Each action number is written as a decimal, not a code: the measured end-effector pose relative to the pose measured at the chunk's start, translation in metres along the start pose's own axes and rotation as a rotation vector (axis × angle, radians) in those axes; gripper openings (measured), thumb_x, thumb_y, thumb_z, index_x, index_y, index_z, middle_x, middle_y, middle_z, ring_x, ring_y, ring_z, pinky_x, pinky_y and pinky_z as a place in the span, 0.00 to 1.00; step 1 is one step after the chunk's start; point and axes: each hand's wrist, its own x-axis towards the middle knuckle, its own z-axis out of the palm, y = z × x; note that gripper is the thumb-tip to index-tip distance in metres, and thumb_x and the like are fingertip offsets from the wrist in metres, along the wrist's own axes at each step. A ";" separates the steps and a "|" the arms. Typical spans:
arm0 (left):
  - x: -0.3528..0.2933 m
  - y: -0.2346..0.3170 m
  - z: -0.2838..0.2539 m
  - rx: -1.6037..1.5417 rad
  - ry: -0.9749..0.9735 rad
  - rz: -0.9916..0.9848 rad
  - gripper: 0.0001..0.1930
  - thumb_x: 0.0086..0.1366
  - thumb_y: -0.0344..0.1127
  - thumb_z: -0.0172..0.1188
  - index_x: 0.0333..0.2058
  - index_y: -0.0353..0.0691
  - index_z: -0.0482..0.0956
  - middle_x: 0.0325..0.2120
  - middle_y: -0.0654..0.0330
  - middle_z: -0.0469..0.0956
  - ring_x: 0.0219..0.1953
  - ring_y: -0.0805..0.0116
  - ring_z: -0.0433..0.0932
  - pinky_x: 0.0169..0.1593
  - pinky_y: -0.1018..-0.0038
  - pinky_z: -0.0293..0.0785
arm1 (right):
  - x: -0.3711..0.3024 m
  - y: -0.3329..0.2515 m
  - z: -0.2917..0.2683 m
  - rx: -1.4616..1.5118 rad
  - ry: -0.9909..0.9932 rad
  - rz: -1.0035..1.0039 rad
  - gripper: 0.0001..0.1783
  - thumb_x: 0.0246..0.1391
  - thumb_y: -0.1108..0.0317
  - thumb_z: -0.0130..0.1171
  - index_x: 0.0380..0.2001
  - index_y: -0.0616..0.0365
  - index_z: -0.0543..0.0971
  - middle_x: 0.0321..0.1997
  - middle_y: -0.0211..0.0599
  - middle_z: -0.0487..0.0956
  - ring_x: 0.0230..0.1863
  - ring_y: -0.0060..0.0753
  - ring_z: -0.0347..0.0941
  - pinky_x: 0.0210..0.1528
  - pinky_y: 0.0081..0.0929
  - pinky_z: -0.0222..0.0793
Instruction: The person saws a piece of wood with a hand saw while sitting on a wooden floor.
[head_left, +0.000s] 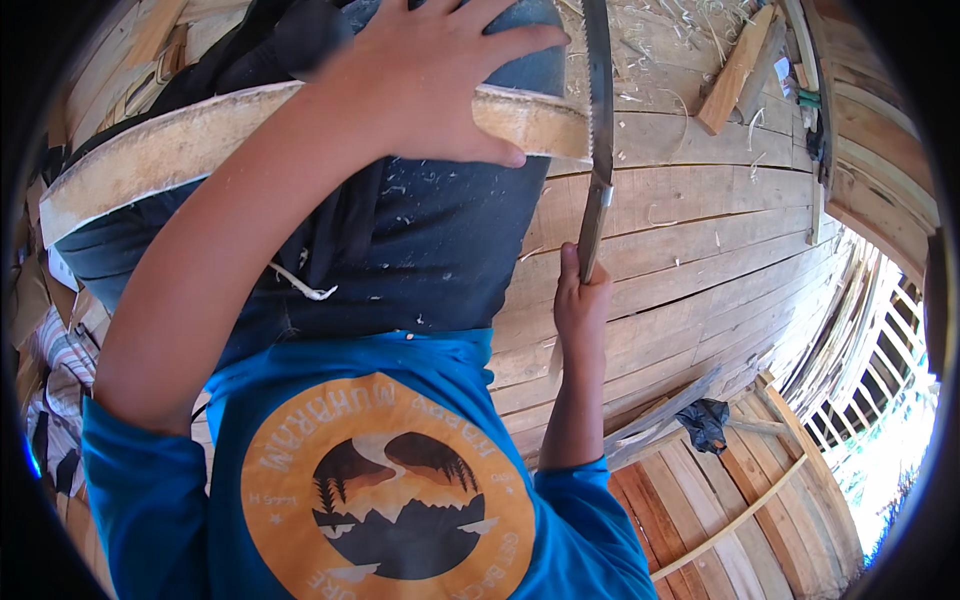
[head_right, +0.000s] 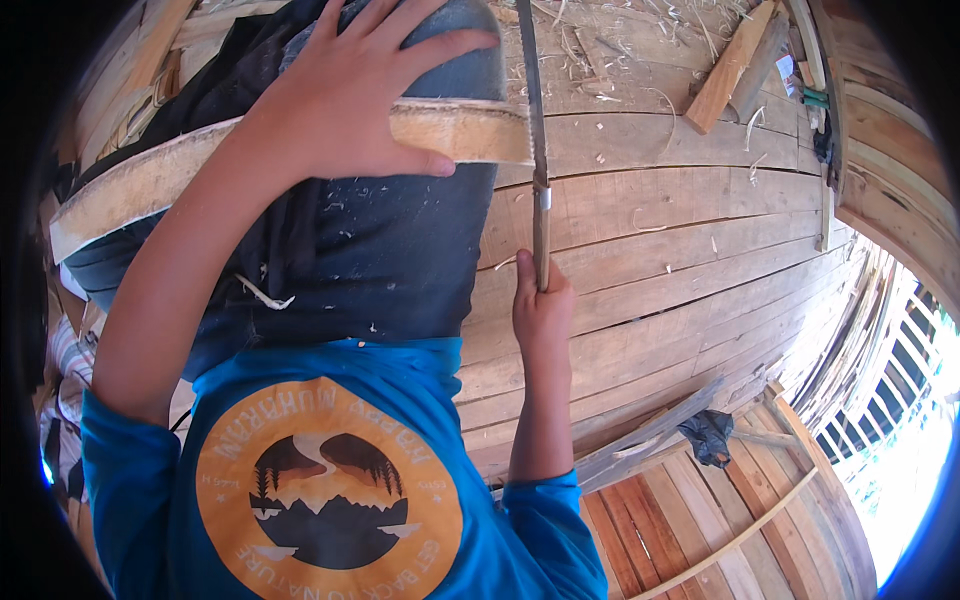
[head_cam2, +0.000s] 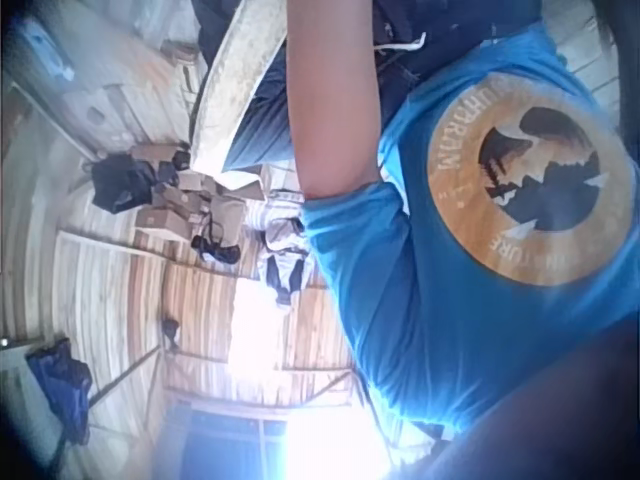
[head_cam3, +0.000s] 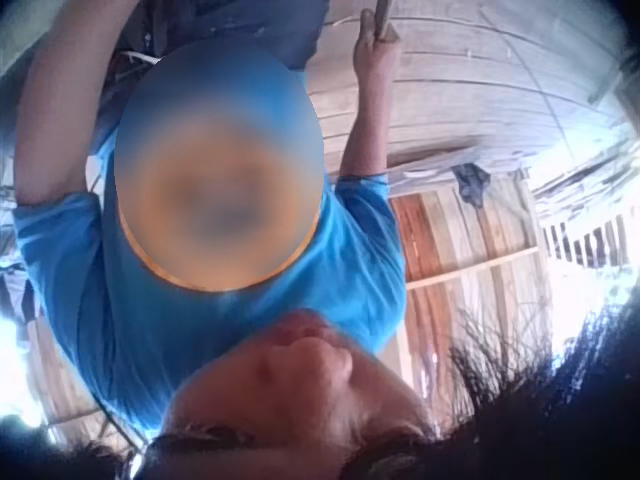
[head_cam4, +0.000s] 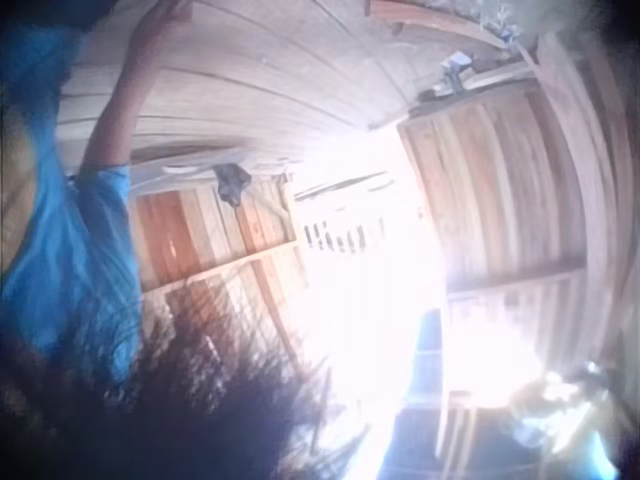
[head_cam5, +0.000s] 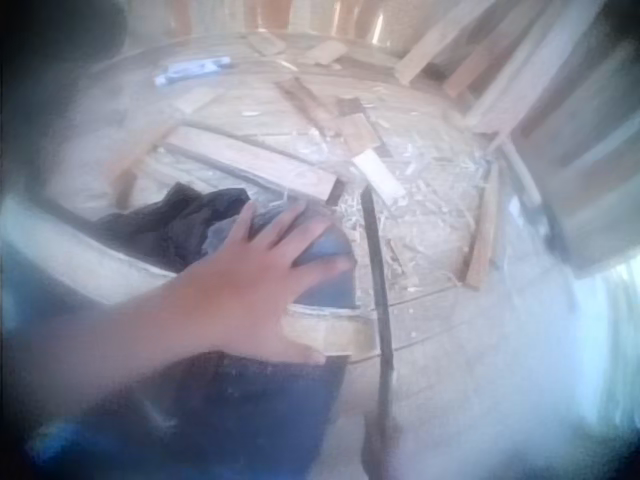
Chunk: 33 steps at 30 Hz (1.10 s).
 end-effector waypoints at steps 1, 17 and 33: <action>0.000 0.001 -0.005 -0.015 0.000 0.008 0.46 0.51 0.63 0.64 0.64 0.46 0.61 0.67 0.44 0.48 0.70 0.41 0.44 0.66 0.35 0.41 | -0.001 0.001 -0.001 -0.024 0.015 -0.016 0.25 0.65 0.55 0.51 0.18 0.63 0.70 0.12 0.34 0.63 0.17 0.26 0.59 0.20 0.35 0.54; -0.004 0.011 -0.020 0.025 -0.107 -0.063 0.46 0.51 0.63 0.64 0.65 0.46 0.60 0.66 0.42 0.50 0.70 0.42 0.44 0.66 0.36 0.42 | -0.010 0.011 -0.002 -0.050 0.013 0.018 0.19 0.63 0.63 0.53 0.22 0.65 0.72 0.13 0.44 0.63 0.17 0.30 0.59 0.21 0.35 0.56; 0.000 0.001 0.000 0.020 -0.033 -0.056 0.45 0.52 0.62 0.63 0.64 0.44 0.61 0.66 0.43 0.50 0.69 0.40 0.45 0.65 0.34 0.40 | -0.031 0.036 -0.011 -0.092 0.000 0.033 0.18 0.63 0.62 0.53 0.22 0.65 0.72 0.14 0.47 0.66 0.16 0.39 0.63 0.22 0.38 0.58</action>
